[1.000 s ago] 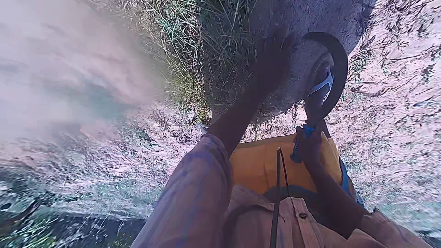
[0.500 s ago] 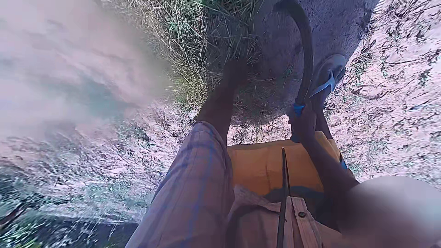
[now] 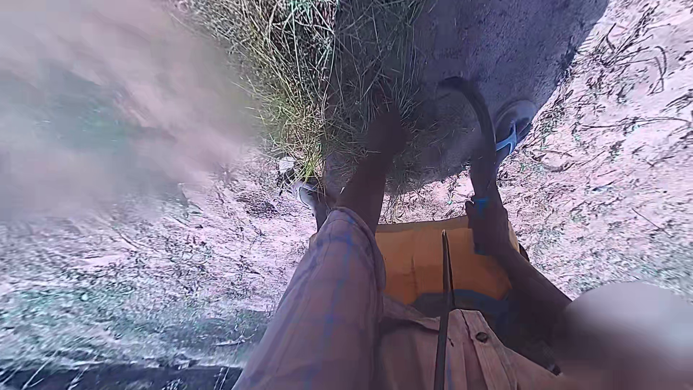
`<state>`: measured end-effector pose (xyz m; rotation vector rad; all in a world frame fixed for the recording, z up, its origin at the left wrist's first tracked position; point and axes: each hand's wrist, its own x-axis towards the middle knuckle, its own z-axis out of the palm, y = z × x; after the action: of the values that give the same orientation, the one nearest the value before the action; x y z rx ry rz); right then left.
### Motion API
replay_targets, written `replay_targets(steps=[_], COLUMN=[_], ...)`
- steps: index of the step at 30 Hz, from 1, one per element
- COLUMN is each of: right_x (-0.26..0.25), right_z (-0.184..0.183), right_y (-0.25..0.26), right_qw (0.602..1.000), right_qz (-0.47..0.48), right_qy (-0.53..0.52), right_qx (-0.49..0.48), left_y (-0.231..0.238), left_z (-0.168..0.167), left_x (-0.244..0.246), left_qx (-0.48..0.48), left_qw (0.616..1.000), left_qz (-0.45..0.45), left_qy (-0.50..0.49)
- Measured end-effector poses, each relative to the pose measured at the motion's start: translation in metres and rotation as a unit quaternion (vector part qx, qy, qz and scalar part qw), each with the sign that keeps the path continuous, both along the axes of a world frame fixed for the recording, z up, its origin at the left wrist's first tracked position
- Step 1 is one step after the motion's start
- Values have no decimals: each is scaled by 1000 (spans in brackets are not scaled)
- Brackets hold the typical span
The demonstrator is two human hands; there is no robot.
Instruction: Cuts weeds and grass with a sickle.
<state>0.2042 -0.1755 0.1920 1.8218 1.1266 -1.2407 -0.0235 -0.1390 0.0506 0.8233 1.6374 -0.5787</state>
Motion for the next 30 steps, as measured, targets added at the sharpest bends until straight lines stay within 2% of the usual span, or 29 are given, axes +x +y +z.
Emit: replay_targets(steps=[3,5,8,11,12,16,19,22,25,27,30], right_x=[-19,-29,-34,-35,-33,-20,-28,-26,24,47,55], right_z=[-49,-60,-40,-13,-13,-25,-52,-82,-58,-21,14], right_y=[29,12,-18,-15,-4,28,61,89,78,70,71], right_qw=[998,1000,995,993,993,994,979,960,958,960,964], right_qz=[11,24,48,22,28,93,197,273,280,266,250], right_qy=[36,18,-49,-62,-57,0,51,41,-8,-20,-3], right_qx=[51,7,-74,-99,-97,-53,-16,-50,-65,-82,-89], left_y=[-4,-6,1,-10,-5,-2,-10,-8,-2,-8,-16], left_z=[-6,-8,-4,5,5,4,-2,-5,-5,-1,7], left_x=[2,-1,-13,-15,-15,-14,-15,-32,-49,-44,-28], left_qx=[-17,-22,-21,-28,-23,-25,-27,-12,0,10,7], left_qw=[1000,1000,1000,999,999,999,999,999,997,993,996], left_qz=[21,13,-14,-33,-24,-1,-9,-33,-60,-98,-68], left_qy=[4,5,-12,-33,-33,-30,-24,-35,-54,-65,-49])
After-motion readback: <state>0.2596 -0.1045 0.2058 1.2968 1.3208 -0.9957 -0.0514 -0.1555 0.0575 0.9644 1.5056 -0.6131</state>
